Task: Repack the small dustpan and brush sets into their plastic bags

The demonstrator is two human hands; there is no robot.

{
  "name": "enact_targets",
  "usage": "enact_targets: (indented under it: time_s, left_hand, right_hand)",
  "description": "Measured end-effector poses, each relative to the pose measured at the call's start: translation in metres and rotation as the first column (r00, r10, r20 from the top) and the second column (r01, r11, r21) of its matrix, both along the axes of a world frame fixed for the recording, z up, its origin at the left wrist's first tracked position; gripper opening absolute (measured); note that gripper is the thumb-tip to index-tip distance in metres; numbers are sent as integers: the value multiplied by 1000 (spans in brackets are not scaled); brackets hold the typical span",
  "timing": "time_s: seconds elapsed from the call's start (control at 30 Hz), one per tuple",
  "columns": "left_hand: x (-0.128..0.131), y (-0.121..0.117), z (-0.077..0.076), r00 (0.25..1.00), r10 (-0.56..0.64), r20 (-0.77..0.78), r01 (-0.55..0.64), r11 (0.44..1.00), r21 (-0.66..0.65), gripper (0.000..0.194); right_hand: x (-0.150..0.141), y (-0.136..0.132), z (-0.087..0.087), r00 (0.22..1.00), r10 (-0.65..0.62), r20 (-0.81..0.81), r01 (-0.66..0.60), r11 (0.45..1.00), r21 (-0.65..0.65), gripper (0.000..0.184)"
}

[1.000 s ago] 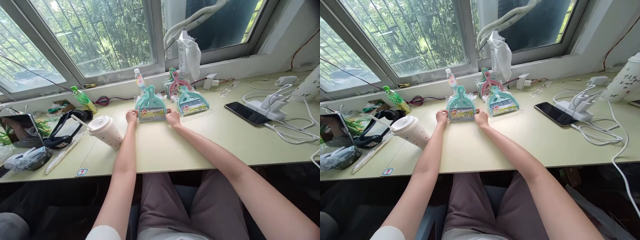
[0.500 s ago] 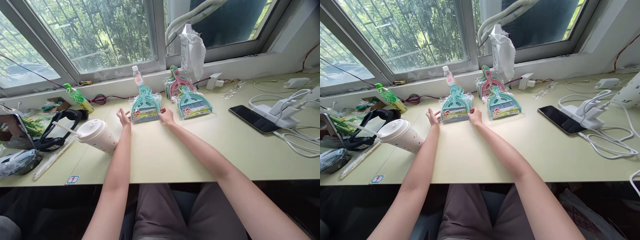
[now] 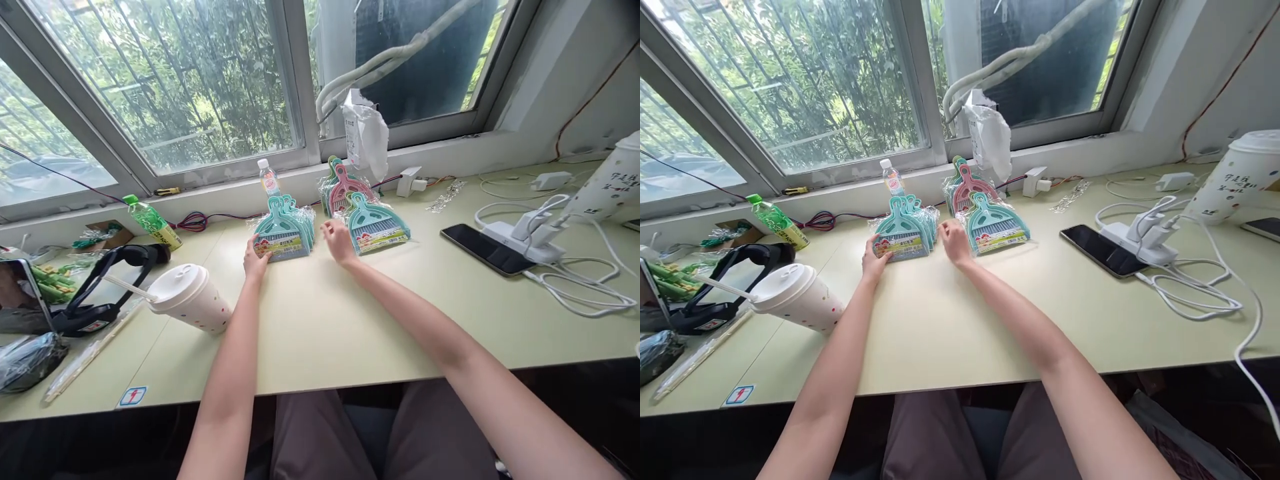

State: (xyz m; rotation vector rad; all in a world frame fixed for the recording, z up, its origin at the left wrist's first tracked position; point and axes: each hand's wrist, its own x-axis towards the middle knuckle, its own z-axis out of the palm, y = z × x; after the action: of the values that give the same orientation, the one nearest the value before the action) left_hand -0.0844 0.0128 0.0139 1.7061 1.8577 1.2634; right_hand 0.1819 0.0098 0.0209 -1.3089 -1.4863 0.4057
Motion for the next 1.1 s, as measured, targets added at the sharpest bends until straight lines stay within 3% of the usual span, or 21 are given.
enact_targets:
  time_s: [0.07, 0.17, 0.23, 0.33, 0.43, 0.57, 0.63, 0.73, 0.83, 0.93, 1.0, 1.1]
  left_hand:
    - [2, 1, 1, 999, 26, -20, -25, 999, 27, 68]
    - [1, 6, 0, 1000, 22, 13, -23, 998, 64, 68]
    - [-1, 9, -1, 999, 29, 44, -32, 997, 70, 68]
    - [-2, 14, -3, 996, 54, 69, -61, 993, 97, 66]
    - [3, 21, -3, 996, 45, 82, -54, 992, 110, 64]
    - [17, 20, 0, 996, 74, 54, -77, 995, 65, 63]
    - [26, 10, 4, 988, 154, 20, -155, 983, 98, 61]
    - [46, -14, 12, 975, 221, -25, -204, 935, 291, 62]
    - [73, -45, 21, 995, 30, -100, 22, 876, 483, 64]
    - [104, -75, 21, 975, -169, -144, 220, 820, 528, 64]
    - [122, -91, 15, 964, -233, -125, 264, 823, 502, 62]
    - [138, -102, 4, 956, -293, -18, 272, 859, 433, 54]
  right_hand:
    - [48, 2, 8, 958, -226, 175, 204, 970, 132, 21]
    - [130, 7, 10, 833, -453, 316, 462, 885, 51, 24]
    - [173, 7, 3, 801, -457, 386, 543, 826, -149, 34]
    - [208, 0, -11, 843, -311, 440, 475, 813, -336, 52]
    - [212, -12, -18, 837, -268, 478, 452, 831, -326, 60]
    - [205, -34, -19, 780, -317, 540, 538, 781, -318, 79]
    - [203, -47, -20, 745, -312, 590, 565, 766, -308, 74]
    - [200, -64, -21, 714, -344, 609, 599, 751, -278, 60]
    - [192, -78, -18, 720, -424, 550, 633, 726, -270, 54]
    - [180, -92, -12, 728, -466, 503, 655, 690, -308, 57]
    - [174, -101, -10, 720, -482, 499, 670, 671, -318, 56]
    - [172, -113, -9, 743, -512, 432, 653, 697, -297, 47]
